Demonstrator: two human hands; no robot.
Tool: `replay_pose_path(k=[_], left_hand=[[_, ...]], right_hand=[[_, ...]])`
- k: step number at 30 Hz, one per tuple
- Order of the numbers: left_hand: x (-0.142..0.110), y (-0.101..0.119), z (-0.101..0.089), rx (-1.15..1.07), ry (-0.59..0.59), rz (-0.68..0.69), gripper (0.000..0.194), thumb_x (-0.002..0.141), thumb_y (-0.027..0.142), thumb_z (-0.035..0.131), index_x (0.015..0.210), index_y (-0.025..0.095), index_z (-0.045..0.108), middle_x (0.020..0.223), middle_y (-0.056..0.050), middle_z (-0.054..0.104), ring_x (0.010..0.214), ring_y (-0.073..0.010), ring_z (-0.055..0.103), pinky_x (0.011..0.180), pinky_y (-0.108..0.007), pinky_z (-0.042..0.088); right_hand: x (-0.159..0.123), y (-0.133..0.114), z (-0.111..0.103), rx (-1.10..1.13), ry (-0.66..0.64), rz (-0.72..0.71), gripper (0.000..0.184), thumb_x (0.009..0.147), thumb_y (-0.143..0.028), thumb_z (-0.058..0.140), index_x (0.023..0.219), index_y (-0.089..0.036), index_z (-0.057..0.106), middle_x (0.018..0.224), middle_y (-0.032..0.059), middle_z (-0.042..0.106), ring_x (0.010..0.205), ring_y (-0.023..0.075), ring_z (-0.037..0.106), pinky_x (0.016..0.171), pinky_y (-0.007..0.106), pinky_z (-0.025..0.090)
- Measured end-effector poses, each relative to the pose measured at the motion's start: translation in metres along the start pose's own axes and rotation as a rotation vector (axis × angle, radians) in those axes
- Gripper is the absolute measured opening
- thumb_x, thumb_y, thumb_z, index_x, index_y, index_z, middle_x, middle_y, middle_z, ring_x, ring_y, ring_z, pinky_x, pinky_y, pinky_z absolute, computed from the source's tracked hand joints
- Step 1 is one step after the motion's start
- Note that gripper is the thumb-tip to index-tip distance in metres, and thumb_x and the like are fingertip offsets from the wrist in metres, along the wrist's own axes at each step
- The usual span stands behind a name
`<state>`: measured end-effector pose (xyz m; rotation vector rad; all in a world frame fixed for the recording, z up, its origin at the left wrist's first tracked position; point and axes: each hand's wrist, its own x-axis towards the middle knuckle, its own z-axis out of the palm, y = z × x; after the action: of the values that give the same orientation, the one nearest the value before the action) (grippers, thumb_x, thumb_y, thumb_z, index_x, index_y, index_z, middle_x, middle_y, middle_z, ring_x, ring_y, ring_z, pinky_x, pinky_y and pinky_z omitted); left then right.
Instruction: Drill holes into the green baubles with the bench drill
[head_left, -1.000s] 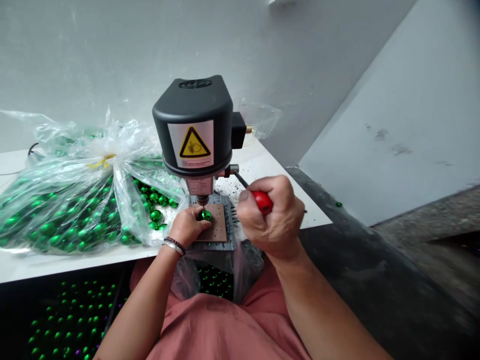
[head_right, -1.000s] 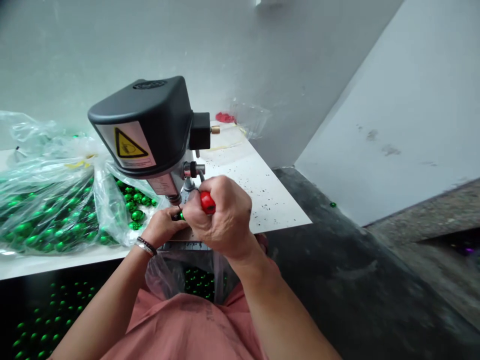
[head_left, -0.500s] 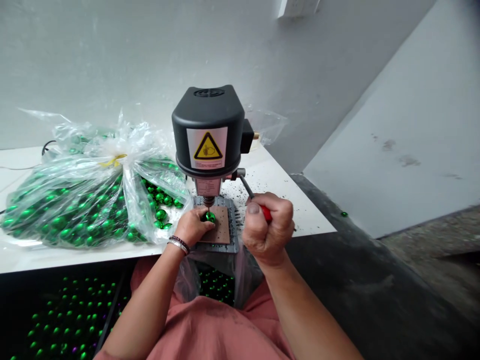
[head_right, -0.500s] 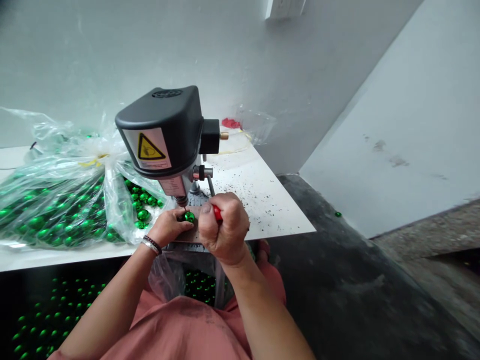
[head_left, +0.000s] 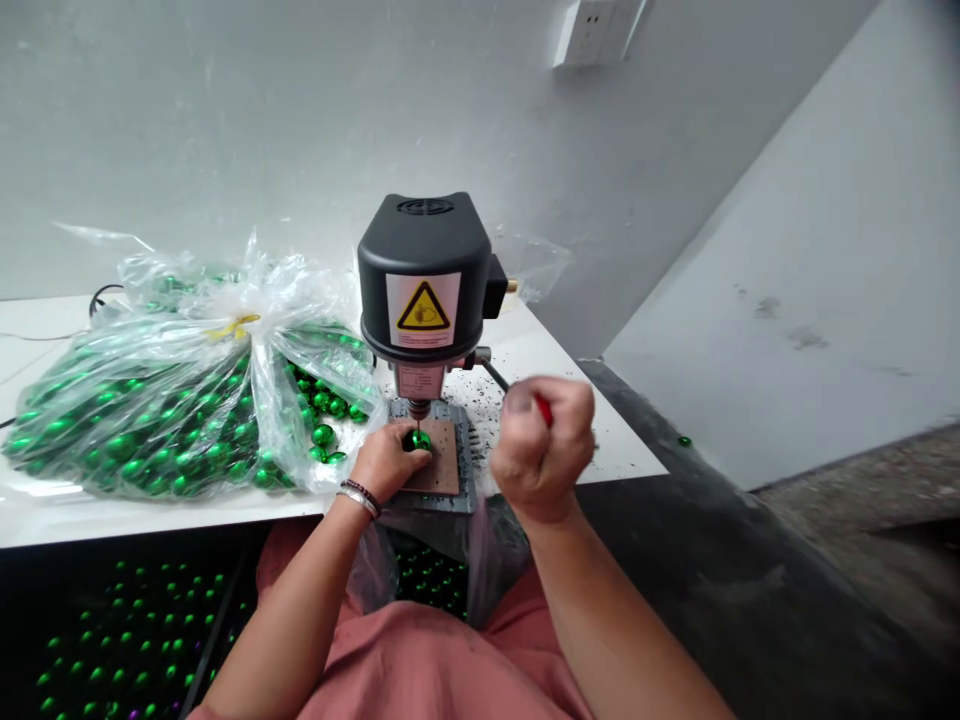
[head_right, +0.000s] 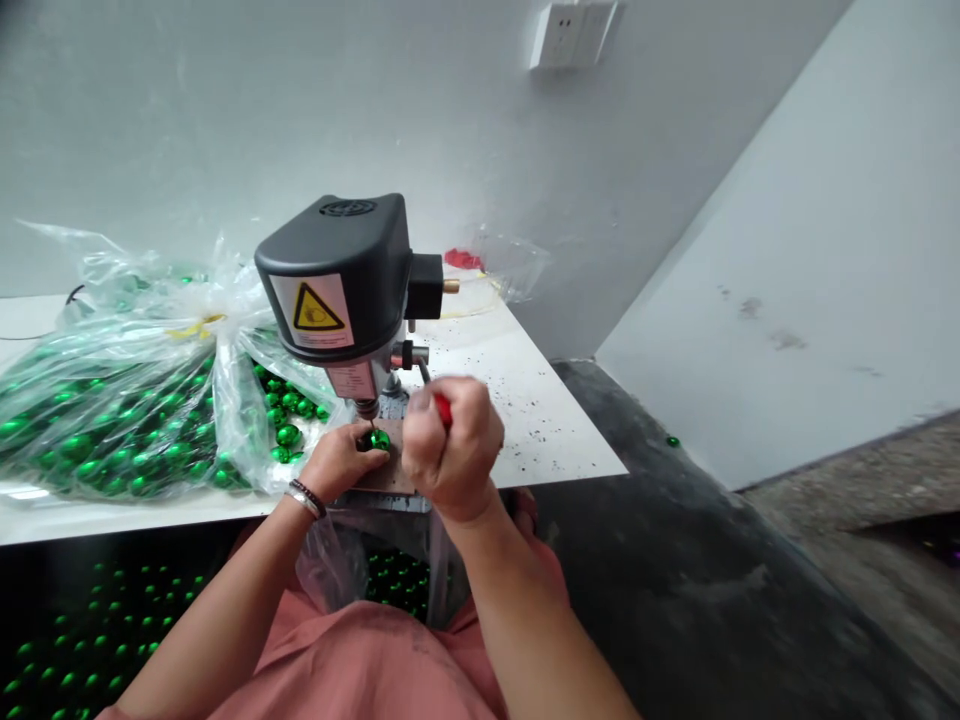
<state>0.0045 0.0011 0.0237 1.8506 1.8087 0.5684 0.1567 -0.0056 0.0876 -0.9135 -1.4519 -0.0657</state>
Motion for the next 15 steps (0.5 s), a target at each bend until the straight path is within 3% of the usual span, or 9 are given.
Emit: replay_pose_path(k=[3, 6, 10, 15], left_hand=[[-0.008, 0.001, -0.002, 0.032, 0.023, -0.041, 0.021, 0.070, 0.031, 0.057, 0.082, 0.017, 0.065, 0.072, -0.003, 0.065, 0.064, -0.0151, 0.056, 0.057, -0.025, 0.036], [-0.016, -0.001, -0.007, 0.038, -0.014, -0.060, 0.022, 0.074, 0.029, 0.050, 0.081, 0.017, 0.067, 0.072, -0.003, 0.066, 0.065, -0.0142, 0.057, 0.059, -0.024, 0.037], [-0.026, -0.004, -0.018, 0.109, -0.042, -0.087, 0.028, 0.076, 0.024, 0.043, 0.086, 0.018, 0.069, 0.085, -0.006, 0.070, 0.076, -0.0160, 0.060, 0.068, -0.025, 0.038], [-0.039, 0.000, -0.026, 0.307, -0.197, -0.086, 0.030, 0.077, 0.025, 0.041, 0.071, 0.017, 0.068, 0.070, -0.008, 0.067, 0.063, -0.0154, 0.056, 0.058, -0.026, 0.032]], right_hand=[[0.039, -0.013, 0.002, -0.036, -0.025, 0.107, 0.018, 0.086, -0.030, 0.040, 0.073, -0.019, 0.043, 0.058, -0.0042, 0.040, 0.052, 0.0051, 0.039, 0.052, 0.021, 0.035], [0.060, -0.018, 0.005, -0.015, -0.016, 0.136, 0.022, 0.085, -0.031, 0.040, 0.067, -0.018, 0.040, 0.056, -0.0051, 0.036, 0.052, 0.0037, 0.037, 0.054, 0.020, 0.034], [0.060, -0.017, 0.007, 0.026, -0.020, 0.163, 0.022, 0.085, -0.031, 0.041, 0.066, -0.018, 0.039, 0.057, -0.0056, 0.036, 0.053, 0.0033, 0.037, 0.055, 0.020, 0.034], [0.062, -0.015, 0.005, -0.037, -0.061, 0.138, 0.023, 0.085, -0.028, 0.039, 0.065, -0.018, 0.038, 0.056, -0.0058, 0.033, 0.053, 0.0039, 0.034, 0.058, 0.020, 0.035]])
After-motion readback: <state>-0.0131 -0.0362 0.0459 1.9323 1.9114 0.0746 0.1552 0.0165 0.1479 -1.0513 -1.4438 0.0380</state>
